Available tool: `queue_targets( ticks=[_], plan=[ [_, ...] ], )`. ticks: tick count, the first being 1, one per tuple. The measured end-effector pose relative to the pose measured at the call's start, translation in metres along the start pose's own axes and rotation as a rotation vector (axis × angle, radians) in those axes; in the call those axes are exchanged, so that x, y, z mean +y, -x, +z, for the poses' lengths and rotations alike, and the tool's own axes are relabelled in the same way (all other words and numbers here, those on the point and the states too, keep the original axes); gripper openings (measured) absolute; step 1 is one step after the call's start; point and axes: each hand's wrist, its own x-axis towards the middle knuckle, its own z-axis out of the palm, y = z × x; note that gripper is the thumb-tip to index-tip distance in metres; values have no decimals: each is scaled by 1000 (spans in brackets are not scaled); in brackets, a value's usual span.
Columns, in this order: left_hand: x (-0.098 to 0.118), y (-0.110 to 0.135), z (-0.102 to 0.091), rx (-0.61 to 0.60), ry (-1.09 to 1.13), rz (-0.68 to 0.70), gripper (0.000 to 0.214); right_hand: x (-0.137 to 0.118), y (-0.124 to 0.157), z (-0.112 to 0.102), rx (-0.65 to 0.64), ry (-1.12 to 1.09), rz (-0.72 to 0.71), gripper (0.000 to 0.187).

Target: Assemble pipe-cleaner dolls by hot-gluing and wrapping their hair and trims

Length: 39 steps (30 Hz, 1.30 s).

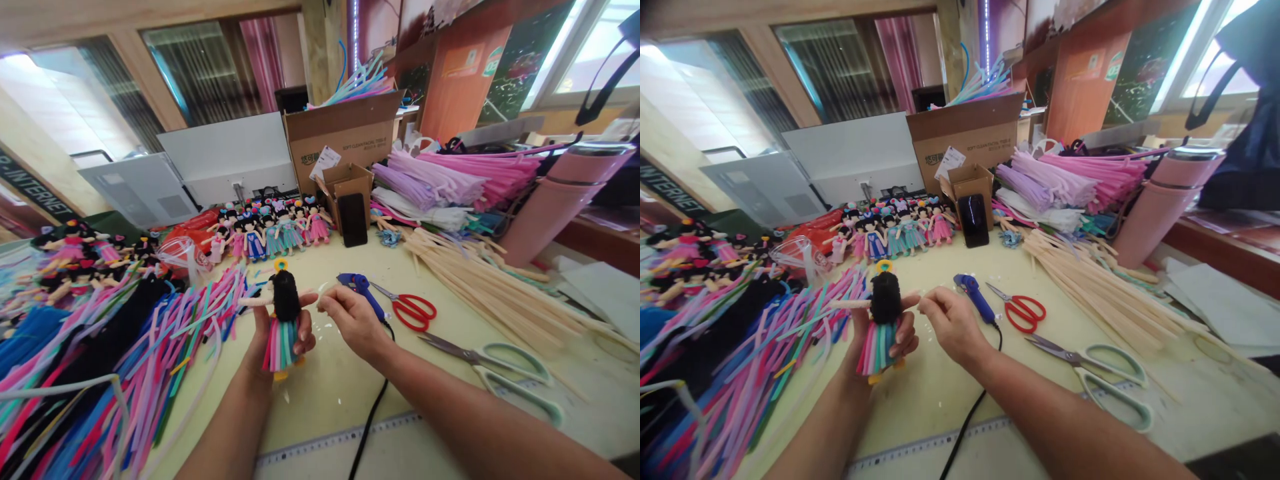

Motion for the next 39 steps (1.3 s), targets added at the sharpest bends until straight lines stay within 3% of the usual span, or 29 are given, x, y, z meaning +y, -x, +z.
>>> queue_targets(
  ticks=[5,10,14,19,25,29,33,39],
  plan=[
    [-6,-3,-2,55,-52,-60,80,-5,3,1,20,-18,-150,14],
    [-12,-4,-5,105,-99,-102,70,-1,3,3,46,57,-78,4],
    [-15,-3,1,122,-182,-132,66,-2,2,2,45,137,-62,8],
    [-13,-3,6,67,-195,-96,58,-6,0,-1,50,164,-64,14],
    [-4,-3,4,82,-31,-7,76,-11,-7,-14,146,26,9,17],
    [-2,0,2,27,-5,-27,75,-16,-12,-25,229,3,-17,25],
    [-6,-1,2,-28,-48,-89,72,-18,-12,-26,211,20,-54,30],
    [-16,-3,6,-95,-105,-138,70,-24,-7,-20,128,49,-100,10]
  ],
)
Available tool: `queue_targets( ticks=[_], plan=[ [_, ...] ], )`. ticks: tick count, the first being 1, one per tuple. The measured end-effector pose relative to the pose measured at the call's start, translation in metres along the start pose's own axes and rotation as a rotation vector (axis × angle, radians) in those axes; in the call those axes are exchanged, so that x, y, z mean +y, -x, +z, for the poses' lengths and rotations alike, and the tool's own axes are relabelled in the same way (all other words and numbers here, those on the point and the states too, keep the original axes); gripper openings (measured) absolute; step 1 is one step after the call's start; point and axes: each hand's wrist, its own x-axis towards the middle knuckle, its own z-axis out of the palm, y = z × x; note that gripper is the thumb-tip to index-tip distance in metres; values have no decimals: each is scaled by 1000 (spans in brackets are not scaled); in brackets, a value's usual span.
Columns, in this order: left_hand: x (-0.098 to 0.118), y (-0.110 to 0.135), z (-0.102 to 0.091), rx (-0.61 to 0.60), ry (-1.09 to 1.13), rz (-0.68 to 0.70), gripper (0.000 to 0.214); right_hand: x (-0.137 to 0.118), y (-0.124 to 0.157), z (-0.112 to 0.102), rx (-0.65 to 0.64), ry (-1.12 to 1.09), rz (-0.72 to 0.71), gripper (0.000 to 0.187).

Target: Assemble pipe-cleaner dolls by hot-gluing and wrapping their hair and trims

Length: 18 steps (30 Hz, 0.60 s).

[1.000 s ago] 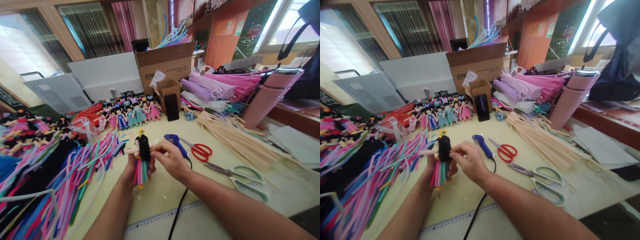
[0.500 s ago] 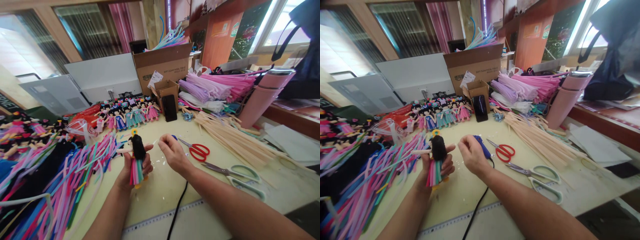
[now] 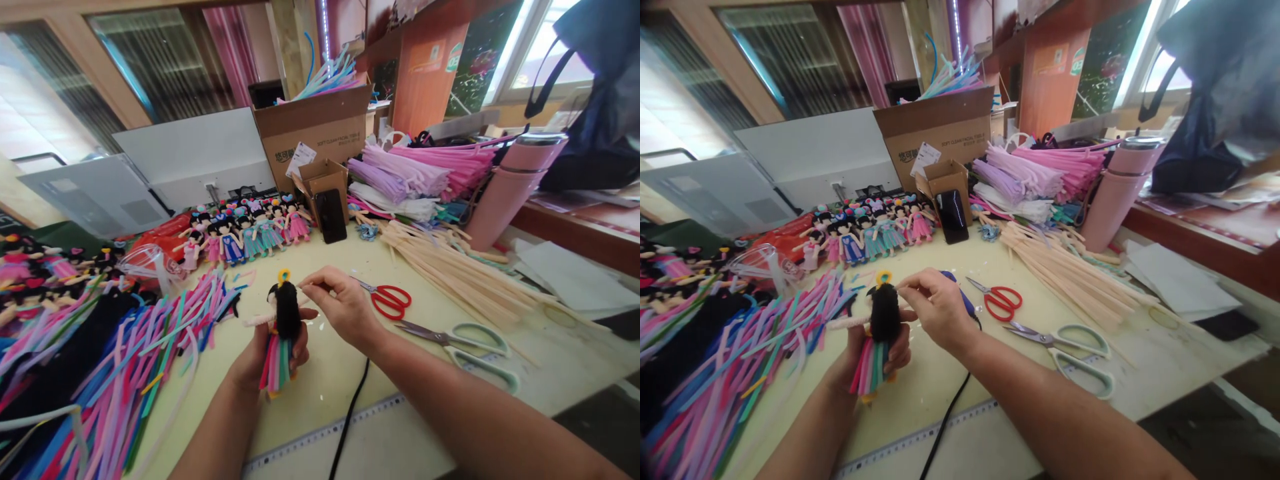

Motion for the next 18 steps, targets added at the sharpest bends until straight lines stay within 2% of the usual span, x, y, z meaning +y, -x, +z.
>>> queue_targets(
  ticks=[5,8,14,18],
  plan=[
    [-4,1,10,42,-68,-53,67,4,1,0,-15,81,-67,7],
    [-4,1,9,40,-50,-63,66,6,1,0,-26,123,-82,10],
    [3,0,-2,63,78,20,72,4,-5,-5,15,-91,77,11],
    [11,2,-8,156,100,72,73,2,-5,-6,-3,-27,119,19]
  ],
)
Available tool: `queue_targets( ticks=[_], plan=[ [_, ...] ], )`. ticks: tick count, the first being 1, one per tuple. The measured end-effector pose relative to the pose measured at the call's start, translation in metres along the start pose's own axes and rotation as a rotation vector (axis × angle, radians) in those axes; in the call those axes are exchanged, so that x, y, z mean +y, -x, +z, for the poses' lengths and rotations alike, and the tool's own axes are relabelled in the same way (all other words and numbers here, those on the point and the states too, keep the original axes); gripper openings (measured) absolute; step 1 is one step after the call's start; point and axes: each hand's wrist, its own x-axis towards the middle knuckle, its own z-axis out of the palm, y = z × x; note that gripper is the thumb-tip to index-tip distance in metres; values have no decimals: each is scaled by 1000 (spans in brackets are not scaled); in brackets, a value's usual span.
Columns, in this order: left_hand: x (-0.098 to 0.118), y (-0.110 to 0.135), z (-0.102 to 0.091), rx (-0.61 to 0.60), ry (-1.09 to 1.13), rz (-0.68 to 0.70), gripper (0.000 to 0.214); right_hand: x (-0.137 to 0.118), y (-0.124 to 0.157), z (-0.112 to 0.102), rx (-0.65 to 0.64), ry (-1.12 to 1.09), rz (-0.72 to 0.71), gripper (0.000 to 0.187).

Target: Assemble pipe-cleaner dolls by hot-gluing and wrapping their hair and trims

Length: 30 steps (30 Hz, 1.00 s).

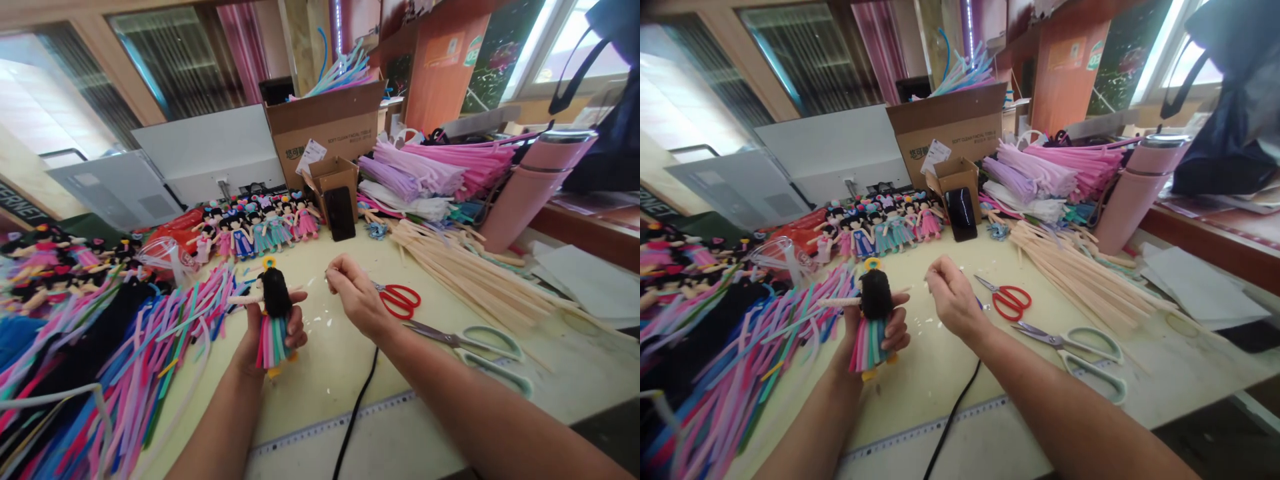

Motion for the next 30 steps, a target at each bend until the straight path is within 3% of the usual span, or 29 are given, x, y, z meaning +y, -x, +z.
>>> queue_targets(
  ticks=[6,14,18,26,30],
  plan=[
    [11,3,0,115,13,72,70,3,5,7,-117,142,19,27],
    [25,7,-6,248,31,145,64,17,13,23,-291,161,118,36],
    [26,8,-6,238,72,128,67,23,15,27,-330,140,150,38],
    [21,6,2,192,137,94,85,22,15,23,-383,258,59,24],
    [21,7,2,206,49,123,70,27,11,21,-420,315,65,25]
  ],
)
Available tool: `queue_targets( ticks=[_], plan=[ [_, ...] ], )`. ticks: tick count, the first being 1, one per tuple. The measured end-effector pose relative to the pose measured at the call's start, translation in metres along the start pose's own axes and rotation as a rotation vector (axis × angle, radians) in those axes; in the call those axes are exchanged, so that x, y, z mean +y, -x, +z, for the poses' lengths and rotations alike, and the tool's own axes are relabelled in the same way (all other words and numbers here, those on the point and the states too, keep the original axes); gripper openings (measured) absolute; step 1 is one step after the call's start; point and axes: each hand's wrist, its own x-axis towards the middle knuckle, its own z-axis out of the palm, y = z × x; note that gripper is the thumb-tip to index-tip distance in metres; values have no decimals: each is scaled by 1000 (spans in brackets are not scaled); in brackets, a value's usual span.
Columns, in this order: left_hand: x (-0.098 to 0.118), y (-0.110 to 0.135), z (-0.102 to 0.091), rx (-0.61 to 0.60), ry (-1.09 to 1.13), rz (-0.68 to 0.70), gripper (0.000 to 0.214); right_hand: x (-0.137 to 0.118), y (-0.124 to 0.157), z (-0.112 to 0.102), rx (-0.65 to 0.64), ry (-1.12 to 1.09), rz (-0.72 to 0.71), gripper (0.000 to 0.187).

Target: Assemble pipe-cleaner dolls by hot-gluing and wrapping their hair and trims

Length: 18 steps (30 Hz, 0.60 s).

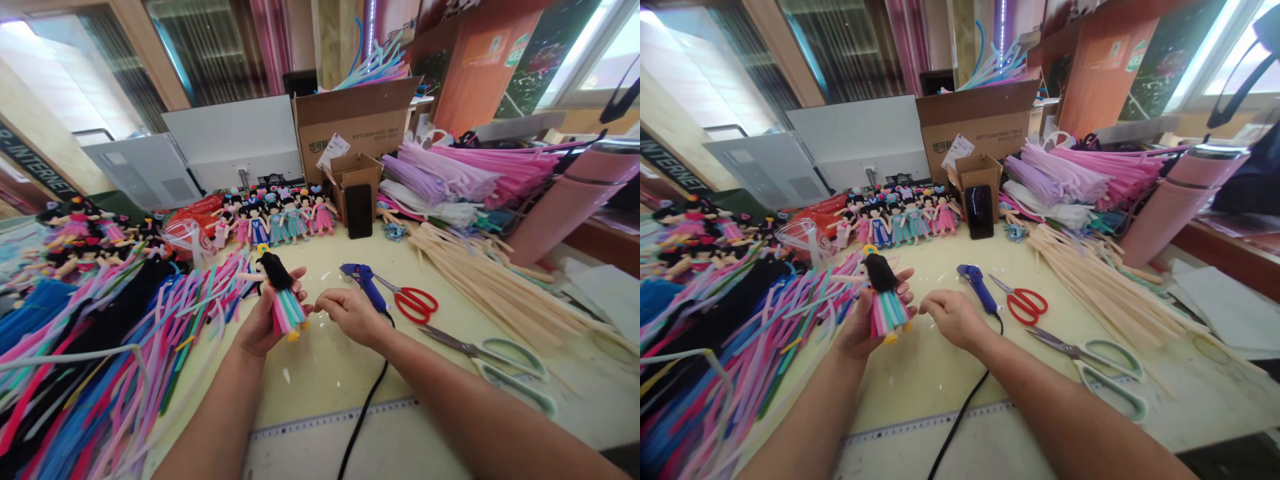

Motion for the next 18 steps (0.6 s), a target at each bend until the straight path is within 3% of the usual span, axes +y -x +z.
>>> queue_targets(
  ticks=[5,12,18],
  plan=[
    [-1,-1,-3,75,-151,12,40,2,-1,1,150,-117,-68,18],
    [-17,-1,-3,-63,-166,-102,47,2,0,4,249,-247,-108,10],
    [-24,0,4,-28,-144,-137,48,-2,2,3,301,-35,-131,5]
  ],
)
